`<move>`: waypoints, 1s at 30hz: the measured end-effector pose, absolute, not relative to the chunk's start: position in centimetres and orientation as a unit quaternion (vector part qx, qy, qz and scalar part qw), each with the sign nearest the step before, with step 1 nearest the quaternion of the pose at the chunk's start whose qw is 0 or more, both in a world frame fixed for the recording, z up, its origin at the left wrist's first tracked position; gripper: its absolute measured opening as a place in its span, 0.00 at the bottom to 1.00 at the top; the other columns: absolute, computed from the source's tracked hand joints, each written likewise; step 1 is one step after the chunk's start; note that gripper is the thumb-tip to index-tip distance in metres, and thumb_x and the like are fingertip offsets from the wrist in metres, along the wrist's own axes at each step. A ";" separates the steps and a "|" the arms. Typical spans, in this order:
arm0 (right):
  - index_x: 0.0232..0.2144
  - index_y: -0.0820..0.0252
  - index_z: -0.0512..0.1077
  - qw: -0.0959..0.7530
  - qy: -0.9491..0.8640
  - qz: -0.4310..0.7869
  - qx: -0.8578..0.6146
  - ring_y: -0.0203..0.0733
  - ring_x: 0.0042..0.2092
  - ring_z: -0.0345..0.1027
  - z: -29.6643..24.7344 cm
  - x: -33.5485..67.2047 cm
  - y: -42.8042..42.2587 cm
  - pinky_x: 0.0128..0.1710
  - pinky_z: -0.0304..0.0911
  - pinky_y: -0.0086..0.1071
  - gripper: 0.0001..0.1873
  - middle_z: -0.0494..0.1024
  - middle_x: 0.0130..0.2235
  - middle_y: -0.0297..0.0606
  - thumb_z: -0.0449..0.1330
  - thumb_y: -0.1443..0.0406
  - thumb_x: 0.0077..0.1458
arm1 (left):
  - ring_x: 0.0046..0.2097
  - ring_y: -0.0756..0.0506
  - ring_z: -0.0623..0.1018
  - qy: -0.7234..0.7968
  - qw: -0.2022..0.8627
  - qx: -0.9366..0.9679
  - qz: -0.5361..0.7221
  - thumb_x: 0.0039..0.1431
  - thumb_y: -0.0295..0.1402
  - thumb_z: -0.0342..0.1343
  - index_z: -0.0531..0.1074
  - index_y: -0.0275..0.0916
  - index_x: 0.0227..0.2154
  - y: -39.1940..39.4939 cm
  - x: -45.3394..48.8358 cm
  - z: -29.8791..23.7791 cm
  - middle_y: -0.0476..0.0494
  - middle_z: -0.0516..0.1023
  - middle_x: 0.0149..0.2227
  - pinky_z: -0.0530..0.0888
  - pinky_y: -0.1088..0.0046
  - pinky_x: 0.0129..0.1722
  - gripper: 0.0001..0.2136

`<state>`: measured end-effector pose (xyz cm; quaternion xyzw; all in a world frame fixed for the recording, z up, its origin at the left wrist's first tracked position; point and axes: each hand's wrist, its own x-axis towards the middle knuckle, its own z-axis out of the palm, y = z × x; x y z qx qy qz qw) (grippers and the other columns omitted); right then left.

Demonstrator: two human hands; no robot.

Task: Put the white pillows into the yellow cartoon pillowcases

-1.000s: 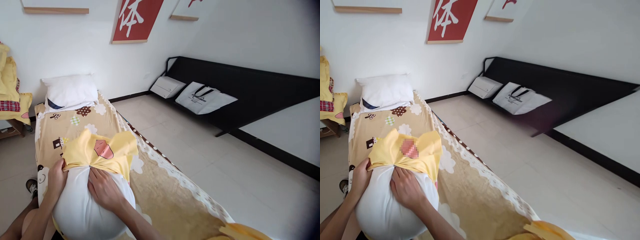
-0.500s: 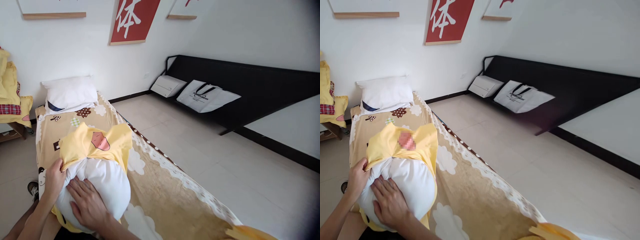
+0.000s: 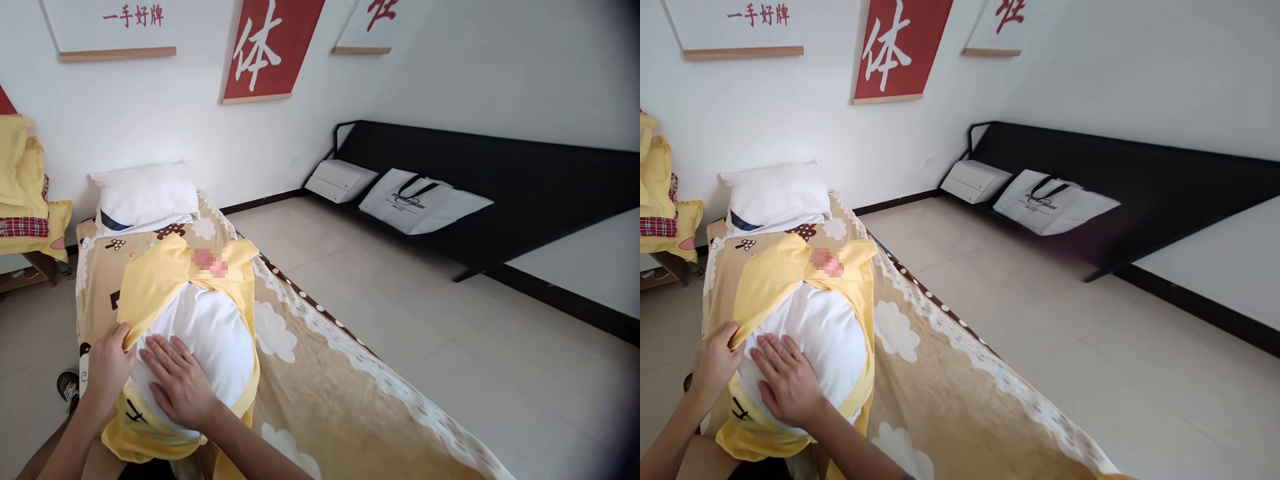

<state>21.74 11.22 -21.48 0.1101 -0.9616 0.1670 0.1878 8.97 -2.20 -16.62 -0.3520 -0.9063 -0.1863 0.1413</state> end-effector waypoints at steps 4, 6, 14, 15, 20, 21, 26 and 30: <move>0.64 0.63 0.59 0.188 -0.958 0.193 0.104 0.48 0.69 0.46 -22.4 19.7 10.0 0.69 0.43 0.50 0.28 0.62 0.66 0.47 0.51 0.60 0.63 | 0.23 0.52 0.61 -0.855 0.101 -0.403 -0.310 0.58 0.30 0.46 0.52 0.41 0.19 -1.4 10.7 -15.3 0.53 0.60 0.20 0.58 0.77 0.26 0.13; 0.63 0.63 0.60 0.186 -0.956 0.203 0.099 0.47 0.68 0.50 -22.4 18.5 9.9 0.69 0.42 0.50 0.27 0.64 0.65 0.46 0.50 0.61 0.64 | 0.22 0.53 0.60 -0.843 0.067 -0.401 -0.352 0.57 0.31 0.46 0.51 0.41 0.19 -1.6 10.8 -14.5 0.54 0.57 0.19 0.58 0.78 0.25 0.13; 0.52 0.58 0.69 0.404 -0.874 0.260 0.070 0.44 0.62 0.62 -20.9 22.5 14.1 0.60 0.60 0.44 0.18 0.76 0.54 0.43 0.53 0.67 0.60 | 0.23 0.53 0.58 -0.854 0.050 -0.234 -0.461 0.51 0.39 0.52 0.56 0.41 0.19 -5.9 8.1 -15.5 0.55 0.54 0.20 0.58 0.79 0.22 0.13; 0.52 0.57 0.69 0.449 -0.854 0.260 -0.037 0.47 0.61 0.64 -21.5 23.5 15.4 0.58 0.62 0.47 0.18 0.77 0.53 0.45 0.55 0.65 0.59 | 0.23 0.53 0.58 -0.852 0.056 -0.229 -0.467 0.50 0.40 0.53 0.56 0.41 0.18 -6.4 8.3 -15.7 0.55 0.53 0.20 0.58 0.79 0.22 0.14; 0.53 0.62 0.66 0.295 -0.767 0.370 -0.433 0.52 0.46 0.73 -24.6 25.6 20.7 0.43 0.68 0.42 0.33 0.78 0.45 0.48 0.56 0.45 0.54 | 0.23 0.53 0.58 -0.841 0.038 -0.192 -0.504 0.48 0.41 0.56 0.58 0.40 0.18 -7.0 9.4 -17.1 0.55 0.54 0.20 0.58 0.79 0.23 0.14; 0.49 0.60 0.69 0.242 -0.781 0.377 -0.434 0.49 0.44 0.74 -24.7 25.4 21.2 0.42 0.67 0.39 0.28 0.79 0.42 0.46 0.53 0.46 0.57 | 0.23 0.53 0.58 -0.836 0.017 -0.184 -0.517 0.47 0.41 0.57 0.58 0.40 0.18 -6.6 9.4 -17.3 0.56 0.54 0.20 0.58 0.79 0.23 0.15; 0.27 0.56 0.67 0.121 -0.841 0.310 -0.427 0.42 0.35 0.69 -22.4 22.6 23.5 0.33 0.56 0.31 0.14 0.76 0.30 0.38 0.50 0.57 0.61 | 0.21 0.54 0.58 -0.758 -0.120 -0.048 -0.639 0.41 0.40 0.60 0.57 0.41 0.20 -3.2 7.9 -16.6 0.58 0.56 0.18 0.57 0.80 0.21 0.15; 0.25 0.56 0.65 0.095 -0.850 0.282 -0.435 0.38 0.31 0.64 -20.4 21.0 25.0 0.29 0.49 0.29 0.08 0.73 0.26 0.33 0.55 0.63 0.56 | 0.21 0.55 0.59 -0.690 -0.099 0.001 -0.717 0.36 0.37 0.63 0.60 0.40 0.21 -1.9 7.7 -13.5 0.59 0.59 0.18 0.57 0.81 0.20 0.16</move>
